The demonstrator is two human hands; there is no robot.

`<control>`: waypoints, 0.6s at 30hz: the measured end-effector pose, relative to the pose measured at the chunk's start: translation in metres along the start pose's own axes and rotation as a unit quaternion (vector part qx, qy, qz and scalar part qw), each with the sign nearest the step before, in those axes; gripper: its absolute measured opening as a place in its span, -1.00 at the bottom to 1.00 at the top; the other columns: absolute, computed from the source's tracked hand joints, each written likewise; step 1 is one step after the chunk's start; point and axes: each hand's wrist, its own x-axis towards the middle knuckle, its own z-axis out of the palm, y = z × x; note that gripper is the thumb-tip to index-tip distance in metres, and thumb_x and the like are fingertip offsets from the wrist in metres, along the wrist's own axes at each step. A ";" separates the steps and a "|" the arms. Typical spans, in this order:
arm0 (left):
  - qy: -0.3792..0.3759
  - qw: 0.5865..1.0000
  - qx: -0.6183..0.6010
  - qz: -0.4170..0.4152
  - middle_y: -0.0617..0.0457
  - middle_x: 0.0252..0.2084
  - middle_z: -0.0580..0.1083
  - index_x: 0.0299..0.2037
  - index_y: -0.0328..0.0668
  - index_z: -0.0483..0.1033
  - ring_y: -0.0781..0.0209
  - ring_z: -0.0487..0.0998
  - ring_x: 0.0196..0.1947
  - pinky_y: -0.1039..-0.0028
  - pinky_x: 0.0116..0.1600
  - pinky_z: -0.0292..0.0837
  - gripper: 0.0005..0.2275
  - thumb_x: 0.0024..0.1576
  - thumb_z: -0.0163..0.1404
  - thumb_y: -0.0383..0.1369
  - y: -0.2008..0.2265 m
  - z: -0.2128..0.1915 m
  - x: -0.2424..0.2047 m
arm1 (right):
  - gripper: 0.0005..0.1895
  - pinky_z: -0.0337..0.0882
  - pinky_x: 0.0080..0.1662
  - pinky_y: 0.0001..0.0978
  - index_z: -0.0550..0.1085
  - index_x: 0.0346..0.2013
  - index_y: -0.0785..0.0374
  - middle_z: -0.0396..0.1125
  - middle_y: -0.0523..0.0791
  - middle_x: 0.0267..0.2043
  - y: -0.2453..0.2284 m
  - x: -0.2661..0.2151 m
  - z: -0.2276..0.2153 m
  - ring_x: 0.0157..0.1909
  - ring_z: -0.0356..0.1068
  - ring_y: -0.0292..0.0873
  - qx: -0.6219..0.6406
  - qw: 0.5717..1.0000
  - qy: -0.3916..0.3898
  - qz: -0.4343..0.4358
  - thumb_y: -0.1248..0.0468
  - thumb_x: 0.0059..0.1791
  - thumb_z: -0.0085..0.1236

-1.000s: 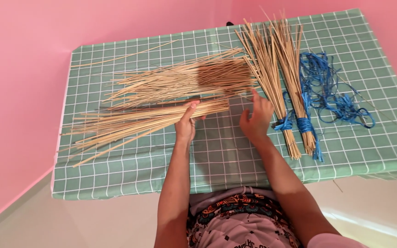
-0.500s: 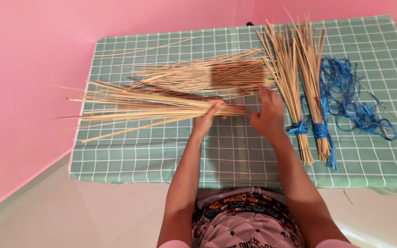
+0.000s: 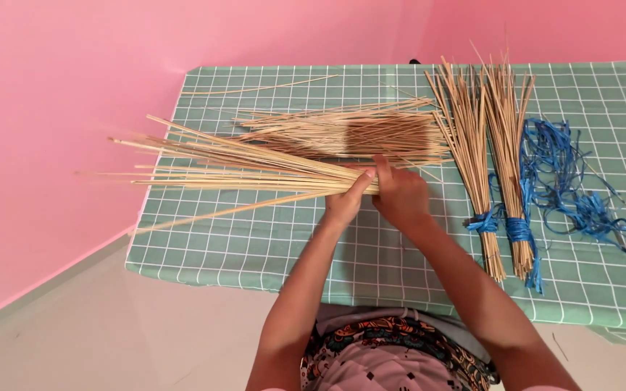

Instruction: Gathering and aligning thin bamboo sticks into a bundle on a table.

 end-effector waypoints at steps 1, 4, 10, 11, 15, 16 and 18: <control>0.013 1.000 0.025 -0.006 0.04 -0.16 0.61 -0.12 -0.31 0.66 0.30 0.58 -0.15 0.50 0.02 0.50 -0.86 0.23 0.14 -0.40 0.002 0.002 -0.002 | -0.29 0.44 -0.35 -0.09 0.40 0.12 0.21 0.45 -0.06 -0.49 0.002 -0.001 0.004 -0.43 0.48 0.05 -0.012 1.000 0.010 -0.001 0.34 -0.33 0.38; 0.018 0.999 0.033 -0.003 0.04 -0.19 0.62 -0.14 -0.32 0.66 0.29 0.58 -0.17 0.52 0.01 0.50 -0.86 0.21 0.15 -0.40 0.008 0.007 -0.004 | -0.64 0.45 -0.36 -0.10 0.48 -0.30 0.16 0.46 -0.07 -0.47 0.013 0.000 0.009 -0.44 0.49 0.04 -0.013 0.999 0.030 -0.032 0.29 -0.33 0.40; 0.009 0.998 -0.050 -0.047 0.01 -0.16 0.60 -0.12 -0.31 0.62 0.23 0.54 -0.20 0.48 -0.14 0.42 -0.87 0.20 0.17 -0.42 0.010 0.007 -0.006 | -0.84 0.48 -0.34 -0.07 0.56 -0.45 0.16 0.45 -0.01 -0.54 0.026 -0.005 0.008 -0.45 0.49 0.07 -0.021 1.000 0.000 -0.012 0.22 -0.26 0.32; 0.023 0.994 -0.084 -0.072 0.00 -0.16 0.59 -0.11 -0.31 0.59 0.22 0.52 -0.23 0.45 -0.23 0.39 -0.86 0.19 0.18 -0.43 0.010 0.006 -0.005 | -0.85 0.49 -0.31 -0.06 0.57 -0.44 0.17 0.46 -0.01 -0.52 0.029 -0.004 0.007 -0.43 0.50 0.07 -0.032 0.999 -0.035 0.008 0.21 -0.24 0.29; 0.013 0.949 -0.312 -0.041 -0.03 -0.12 0.56 -0.04 -0.17 0.51 0.16 0.59 -0.09 0.38 0.06 0.48 -0.77 0.11 0.17 -0.39 0.026 -0.004 0.015 | -0.82 0.51 -0.20 -0.02 0.60 -0.38 0.16 0.49 0.01 -0.43 0.044 -0.006 0.002 -0.32 0.52 0.09 -0.028 0.988 -0.125 0.090 0.16 -0.18 0.19; 0.007 0.927 -0.373 -0.048 -0.03 -0.15 0.55 -0.08 -0.10 0.49 0.14 0.60 -0.09 0.32 0.12 0.52 -0.77 0.09 0.18 -0.36 0.031 -0.003 0.020 | -0.81 0.51 -0.17 0.00 0.61 -0.37 0.15 0.49 0.02 -0.41 0.045 -0.009 0.002 -0.29 0.52 0.10 -0.016 0.984 -0.135 0.111 0.15 -0.17 0.17; 0.037 0.891 -0.445 -0.077 0.00 -0.25 0.51 -0.19 -0.06 0.46 0.14 0.59 -0.16 0.24 0.12 0.55 -0.84 0.10 0.15 -0.31 0.032 0.000 0.029 | -0.79 0.51 -0.15 0.01 0.62 -0.30 0.13 0.50 0.03 -0.37 0.044 -0.009 0.005 -0.25 0.52 0.13 -0.021 0.978 -0.171 0.120 0.13 -0.12 0.13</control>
